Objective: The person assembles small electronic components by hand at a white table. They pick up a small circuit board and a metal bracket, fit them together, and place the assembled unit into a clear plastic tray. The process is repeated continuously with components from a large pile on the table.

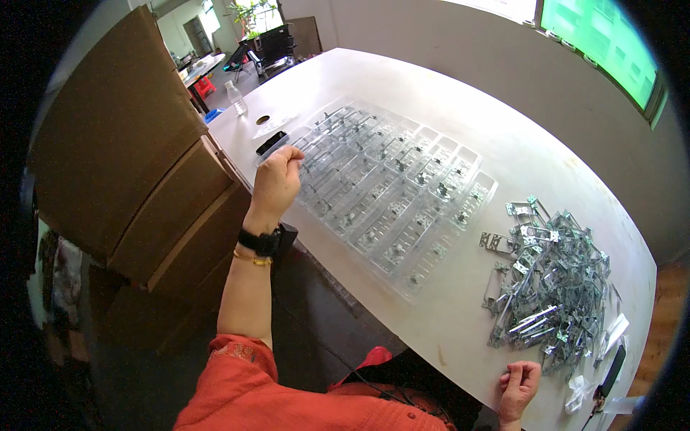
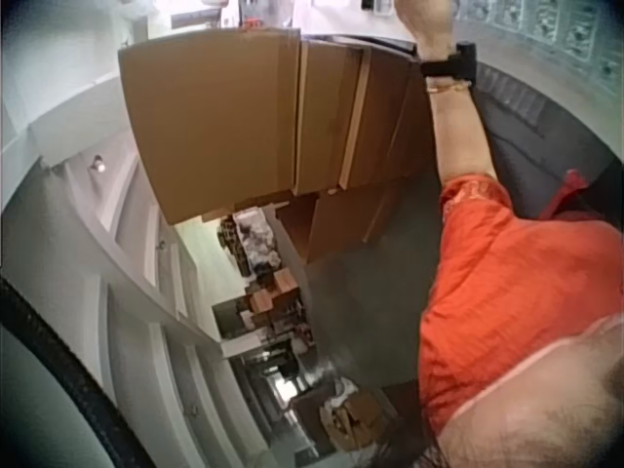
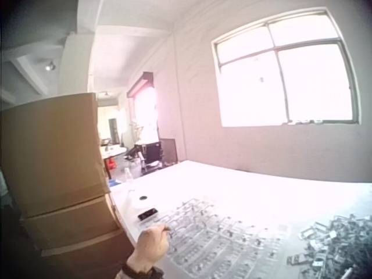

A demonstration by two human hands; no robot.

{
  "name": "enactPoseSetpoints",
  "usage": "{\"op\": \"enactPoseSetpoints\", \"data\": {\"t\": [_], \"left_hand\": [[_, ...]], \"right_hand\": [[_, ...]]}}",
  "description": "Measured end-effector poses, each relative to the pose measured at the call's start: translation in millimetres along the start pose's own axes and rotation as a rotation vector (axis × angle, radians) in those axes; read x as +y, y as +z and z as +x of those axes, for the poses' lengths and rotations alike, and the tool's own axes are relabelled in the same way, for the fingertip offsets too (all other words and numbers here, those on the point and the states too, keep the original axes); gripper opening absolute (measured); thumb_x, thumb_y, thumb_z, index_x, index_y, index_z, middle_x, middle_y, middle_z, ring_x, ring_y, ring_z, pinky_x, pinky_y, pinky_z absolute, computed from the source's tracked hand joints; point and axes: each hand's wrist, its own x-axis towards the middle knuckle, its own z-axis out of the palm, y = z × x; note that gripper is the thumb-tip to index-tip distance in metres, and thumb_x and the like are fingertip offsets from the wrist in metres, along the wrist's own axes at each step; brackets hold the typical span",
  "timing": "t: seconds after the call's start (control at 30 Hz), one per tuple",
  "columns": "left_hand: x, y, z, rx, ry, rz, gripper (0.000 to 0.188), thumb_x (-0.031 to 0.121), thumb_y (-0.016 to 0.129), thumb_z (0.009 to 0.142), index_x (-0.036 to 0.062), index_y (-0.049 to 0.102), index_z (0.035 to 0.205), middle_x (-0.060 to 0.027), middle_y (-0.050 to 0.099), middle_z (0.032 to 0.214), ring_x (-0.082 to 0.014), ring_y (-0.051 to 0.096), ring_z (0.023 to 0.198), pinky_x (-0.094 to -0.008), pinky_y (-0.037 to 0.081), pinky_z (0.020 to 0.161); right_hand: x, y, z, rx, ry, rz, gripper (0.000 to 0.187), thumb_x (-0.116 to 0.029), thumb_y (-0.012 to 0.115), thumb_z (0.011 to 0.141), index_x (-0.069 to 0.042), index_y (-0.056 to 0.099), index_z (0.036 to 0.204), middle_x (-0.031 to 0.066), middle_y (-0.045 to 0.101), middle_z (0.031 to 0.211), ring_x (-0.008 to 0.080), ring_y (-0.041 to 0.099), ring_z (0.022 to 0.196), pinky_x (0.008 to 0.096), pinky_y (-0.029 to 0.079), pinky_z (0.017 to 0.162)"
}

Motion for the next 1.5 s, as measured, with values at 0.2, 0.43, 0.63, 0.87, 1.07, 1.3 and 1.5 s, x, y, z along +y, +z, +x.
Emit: {"op": "enactPoseSetpoints", "data": {"t": [0.2, 0.43, 0.63, 0.87, 1.07, 1.3, 1.5], "left_hand": [[166, -39, -52, -0.044, 0.231, -0.524, 0.006, 0.005, 0.075, 0.099, 0.0056, 0.069, 0.100, -0.0069, 0.067, 0.077, -0.0121, 0.065, 0.063, -0.0301, 0.052, 0.057], [310, -75, -116, -0.089, 0.626, -0.996, 0.024, 0.020, 0.071, 0.083, 0.0043, 0.054, 0.088, -0.0068, 0.053, 0.075, -0.0257, 0.060, 0.058, -0.0410, 0.047, 0.053], [371, -84, -156, 0.031, 0.553, -1.218, 0.016, 0.019, 0.063, 0.091, 0.0079, 0.056, 0.083, 0.0019, 0.044, 0.065, -0.0135, 0.052, 0.048, -0.0318, 0.038, 0.043], [381, -75, -166, -0.309, 0.918, -1.249, 0.019, 0.023, 0.062, 0.094, 0.0077, 0.056, 0.085, 0.0003, 0.051, 0.068, -0.0164, 0.056, 0.051, -0.0342, 0.041, 0.045], [384, -54, -167, -0.671, 1.033, -1.173, 0.013, 0.019, 0.066, 0.089, 0.0067, 0.062, 0.091, -0.0045, 0.057, 0.075, -0.0216, 0.062, 0.058, -0.0384, 0.048, 0.053], [343, 80, -162, -0.568, 0.295, -0.673, 0.008, 0.004, 0.075, 0.098, 0.0004, 0.074, 0.105, -0.0145, 0.071, 0.091, -0.0198, 0.064, 0.068, -0.0330, 0.053, 0.064], [326, 150, -139, -0.575, 0.190, -0.331, 0.030, 0.024, 0.076, 0.099, -0.0024, 0.073, 0.113, -0.0217, 0.074, 0.106, -0.0315, 0.071, 0.085, -0.0420, 0.057, 0.078]], "right_hand": [[-3, 4, -2, 0.015, -0.027, -0.018, 0.014, -0.022, 0.064, 0.114, -0.012, 0.058, 0.107, -0.0024, 0.063, 0.093, 0.0022, 0.055, 0.065, 0.0182, 0.043, 0.056], [62, -12, 5, 0.145, 0.021, 0.063, 0.013, -0.021, 0.065, 0.114, -0.011, 0.058, 0.108, -0.0012, 0.063, 0.095, 0.0031, 0.056, 0.067, 0.0184, 0.043, 0.057], [10, -4, -2, 0.002, -0.031, 0.056, 0.013, -0.021, 0.066, 0.113, -0.011, 0.059, 0.110, -0.0017, 0.064, 0.095, 0.0032, 0.058, 0.070, 0.0191, 0.046, 0.060], [6, -3, -5, -0.052, -0.048, 0.095, 0.011, -0.018, 0.067, 0.113, -0.009, 0.061, 0.112, -0.0009, 0.066, 0.098, 0.0057, 0.064, 0.076, 0.0219, 0.053, 0.069], [-14, -20, -20, -0.137, 0.045, 0.158, 0.014, -0.020, 0.069, 0.112, -0.007, 0.061, 0.110, 0.0001, 0.068, 0.096, 0.0078, 0.068, 0.078, 0.0233, 0.055, 0.070], [-2, -70, -34, -0.109, 0.088, 0.204, 0.016, -0.020, 0.069, 0.111, -0.007, 0.061, 0.110, 0.0010, 0.070, 0.095, 0.0079, 0.069, 0.078, 0.0236, 0.056, 0.069], [4, -92, -33, -0.119, 0.075, 0.257, 0.016, -0.020, 0.070, 0.111, -0.006, 0.061, 0.112, 0.0017, 0.070, 0.096, 0.0083, 0.069, 0.079, 0.0240, 0.057, 0.070]]}}
